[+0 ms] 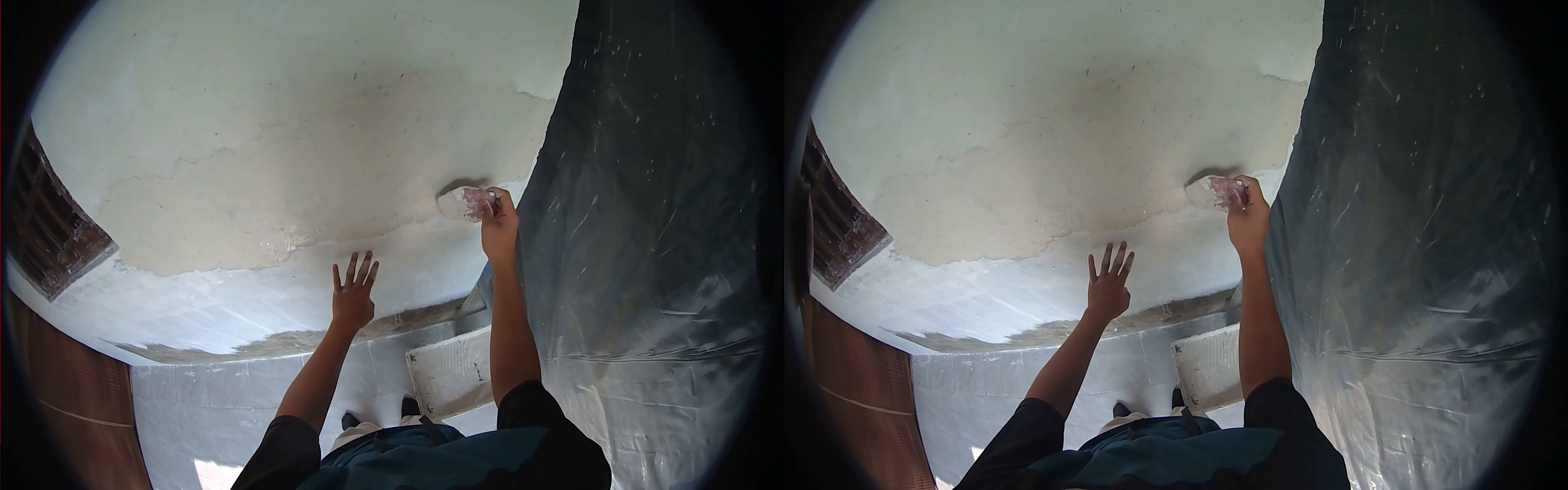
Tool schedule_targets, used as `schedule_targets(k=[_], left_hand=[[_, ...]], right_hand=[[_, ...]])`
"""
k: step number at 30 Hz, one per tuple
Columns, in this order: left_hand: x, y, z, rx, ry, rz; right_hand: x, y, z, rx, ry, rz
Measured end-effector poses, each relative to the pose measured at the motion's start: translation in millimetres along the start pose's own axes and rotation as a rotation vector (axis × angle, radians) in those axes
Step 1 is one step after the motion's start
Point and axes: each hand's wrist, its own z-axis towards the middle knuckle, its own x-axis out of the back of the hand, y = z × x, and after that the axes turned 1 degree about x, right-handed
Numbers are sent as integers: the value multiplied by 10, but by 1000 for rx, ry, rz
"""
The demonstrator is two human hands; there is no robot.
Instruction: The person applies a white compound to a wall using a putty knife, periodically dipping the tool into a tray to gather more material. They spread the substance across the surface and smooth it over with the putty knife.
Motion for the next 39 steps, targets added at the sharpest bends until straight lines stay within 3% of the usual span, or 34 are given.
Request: schedule_targets(k=[2,4,7,9,11,13,15,18,19,21,23,25,29,31,35,38,39], left_hand=[[-12,14,-1,-5,4,-4],[-6,19,9,4,8,-13],[-13,1,1,-8,22,-10],[-31,4,-2,-4,29,-11],[-35,10,6,-15,36,-7],[-35,16,12,-1,25,-30],[-26,-6,13,-9,17,-18],[-10,-22,-3,-14,10,-16],[-4,-24,1,-17,12,-19],[-17,-8,2,-9,16,-27],[-21,7,11,-6,20,-34],[-8,7,12,4,1,-10],[10,-34,-1,-9,-1,9],[1,-45,-3,-22,18,16],[14,-14,-12,-15,19,-7],[26,-20,9,-13,29,-4],[29,-31,5,-18,25,5]], right_hand=[[-129,-28,-105,93,-139,-169],[-149,-7,-65,73,-145,-201],[22,68,41,-89,98,104],[-7,-140,-41,-84,62,178],[-162,120,-197,-53,-132,121],[-359,48,-289,16,-175,19],[-394,182,-202,54,-20,17],[-104,76,-64,-166,152,184],[-50,-46,-82,-148,196,267],[-89,6,-149,-98,172,239],[-223,70,-256,-20,-43,63],[-365,82,-282,13,-69,-11],[-183,222,-148,-102,179,208],[-129,-35,-171,-155,198,254],[-466,-46,-416,0,-61,86],[-623,-19,-451,-26,-69,-16],[-587,33,-408,8,35,-55]])
